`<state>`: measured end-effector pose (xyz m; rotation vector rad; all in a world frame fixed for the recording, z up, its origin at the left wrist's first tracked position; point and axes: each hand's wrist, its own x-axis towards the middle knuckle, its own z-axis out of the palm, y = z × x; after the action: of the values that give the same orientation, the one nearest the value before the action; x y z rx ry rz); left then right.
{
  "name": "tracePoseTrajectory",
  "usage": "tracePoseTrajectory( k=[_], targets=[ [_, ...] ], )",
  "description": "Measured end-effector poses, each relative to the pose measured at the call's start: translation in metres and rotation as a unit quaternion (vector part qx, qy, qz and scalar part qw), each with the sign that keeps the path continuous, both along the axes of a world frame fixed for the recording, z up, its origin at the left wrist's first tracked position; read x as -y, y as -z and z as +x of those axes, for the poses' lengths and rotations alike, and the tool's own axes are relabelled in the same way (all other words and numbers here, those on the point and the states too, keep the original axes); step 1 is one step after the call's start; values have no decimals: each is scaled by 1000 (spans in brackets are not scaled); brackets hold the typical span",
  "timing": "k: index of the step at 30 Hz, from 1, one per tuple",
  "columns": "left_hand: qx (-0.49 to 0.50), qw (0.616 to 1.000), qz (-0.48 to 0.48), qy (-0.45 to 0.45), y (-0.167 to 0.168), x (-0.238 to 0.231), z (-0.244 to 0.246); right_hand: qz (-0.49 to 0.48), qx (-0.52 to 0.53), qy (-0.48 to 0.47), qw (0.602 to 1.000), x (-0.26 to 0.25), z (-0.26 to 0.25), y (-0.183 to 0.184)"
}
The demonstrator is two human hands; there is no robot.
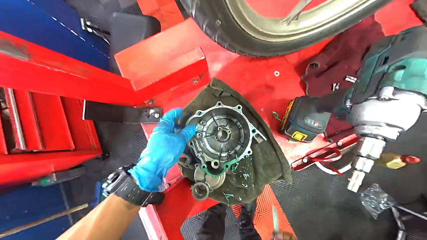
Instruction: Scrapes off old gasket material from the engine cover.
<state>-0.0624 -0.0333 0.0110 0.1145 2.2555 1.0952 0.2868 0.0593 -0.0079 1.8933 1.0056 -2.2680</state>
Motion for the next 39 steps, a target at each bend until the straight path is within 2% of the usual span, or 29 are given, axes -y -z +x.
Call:
tracePoseTrajectory(
  k=[1, 2, 3, 5, 6, 8, 10, 12, 16, 21, 25, 39],
  targets=[
    [-72, 992, -2, 100, 0, 7, -1, 79, -28, -43, 996, -10, -16, -6],
    [-142, 967, -2, 213, 0, 12, -5, 172, -47, -90, 980, -22, -36, -10],
    [-215, 923, -9, 320, 5, 13, -12, 275, -50, -142, 950, -36, -56, -10],
    [-363, 820, -11, 442, 34, 14, -27, 459, -22, -240, 855, -62, -90, -3],
    [-398, 778, -29, 485, 40, 10, -33, 521, -7, -279, 807, -72, -108, -2],
    [-370, 702, -128, 595, 9, -8, -33, 592, 11, -333, 734, -80, -138, -4],
    [-342, 651, -174, 655, -4, -24, -29, 613, 28, -360, 703, -74, -155, -4],
    [-344, 647, -148, 664, 6, -27, -32, 626, 37, -360, 691, -63, -159, -1],
    [-325, 677, -106, 652, 19, -26, -37, 648, 56, -328, 685, -48, -154, 6],
    [-293, 687, -137, 651, 18, -30, -34, 670, 81, -306, 672, -43, -159, 6],
    [-292, 697, -125, 643, 22, -29, -36, 666, 83, -310, 674, -43, -160, 5],
    [-292, 686, -136, 652, 20, -31, -36, 688, 81, -308, 652, -45, -163, 10]
  ],
)
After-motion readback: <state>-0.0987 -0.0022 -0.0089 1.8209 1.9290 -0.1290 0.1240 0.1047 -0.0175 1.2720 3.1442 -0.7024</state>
